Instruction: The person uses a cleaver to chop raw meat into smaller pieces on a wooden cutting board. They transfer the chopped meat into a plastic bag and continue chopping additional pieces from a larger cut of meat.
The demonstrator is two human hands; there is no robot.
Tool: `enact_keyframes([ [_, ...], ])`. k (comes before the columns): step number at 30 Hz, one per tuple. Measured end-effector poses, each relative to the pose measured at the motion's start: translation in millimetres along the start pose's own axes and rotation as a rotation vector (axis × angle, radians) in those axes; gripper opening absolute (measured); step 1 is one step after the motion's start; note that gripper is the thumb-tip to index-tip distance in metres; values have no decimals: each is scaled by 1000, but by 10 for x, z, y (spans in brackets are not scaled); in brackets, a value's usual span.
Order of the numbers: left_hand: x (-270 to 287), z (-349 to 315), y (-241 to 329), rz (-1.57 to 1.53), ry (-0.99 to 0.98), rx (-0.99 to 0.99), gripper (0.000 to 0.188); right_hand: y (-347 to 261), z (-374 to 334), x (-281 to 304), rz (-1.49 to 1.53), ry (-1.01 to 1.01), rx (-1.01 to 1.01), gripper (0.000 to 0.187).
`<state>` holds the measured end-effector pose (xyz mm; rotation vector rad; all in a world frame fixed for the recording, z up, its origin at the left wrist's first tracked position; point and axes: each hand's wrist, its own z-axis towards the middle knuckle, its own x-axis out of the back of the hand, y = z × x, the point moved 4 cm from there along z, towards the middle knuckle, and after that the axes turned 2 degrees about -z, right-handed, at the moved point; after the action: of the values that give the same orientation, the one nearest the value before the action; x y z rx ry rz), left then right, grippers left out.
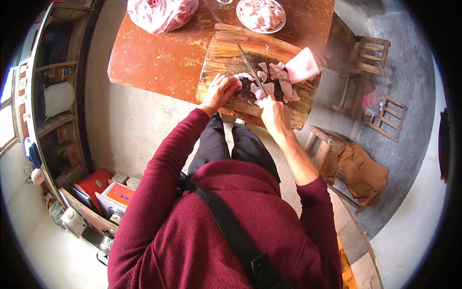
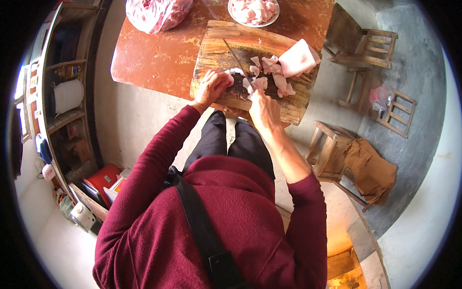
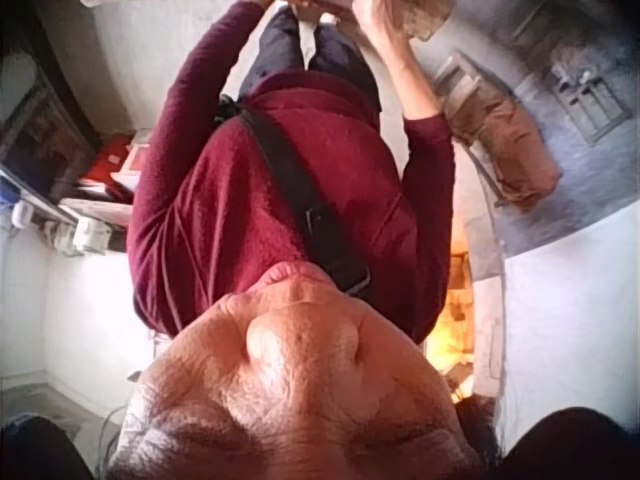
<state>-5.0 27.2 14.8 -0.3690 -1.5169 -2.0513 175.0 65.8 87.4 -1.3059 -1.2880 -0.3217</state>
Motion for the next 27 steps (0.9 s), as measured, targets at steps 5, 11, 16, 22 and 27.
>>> enact_keyframes([
  [5,-1,-13,-4,-24,28,-7,18,-45,-295,26,-124,-43,92,15],
  [11,-32,-33,-67,-30,7,9,20,-97,-352,64,-48,-157,66,15],
  [16,-22,-35,-65,-59,-16,8,17,-135,-51,-96,2,-94,96,15],
  [22,-9,-35,-79,-35,-38,-25,16,-418,632,-446,5,-61,116,12],
  [27,17,-46,-9,58,-59,-108,16,-309,477,-351,27,-58,101,9],
])
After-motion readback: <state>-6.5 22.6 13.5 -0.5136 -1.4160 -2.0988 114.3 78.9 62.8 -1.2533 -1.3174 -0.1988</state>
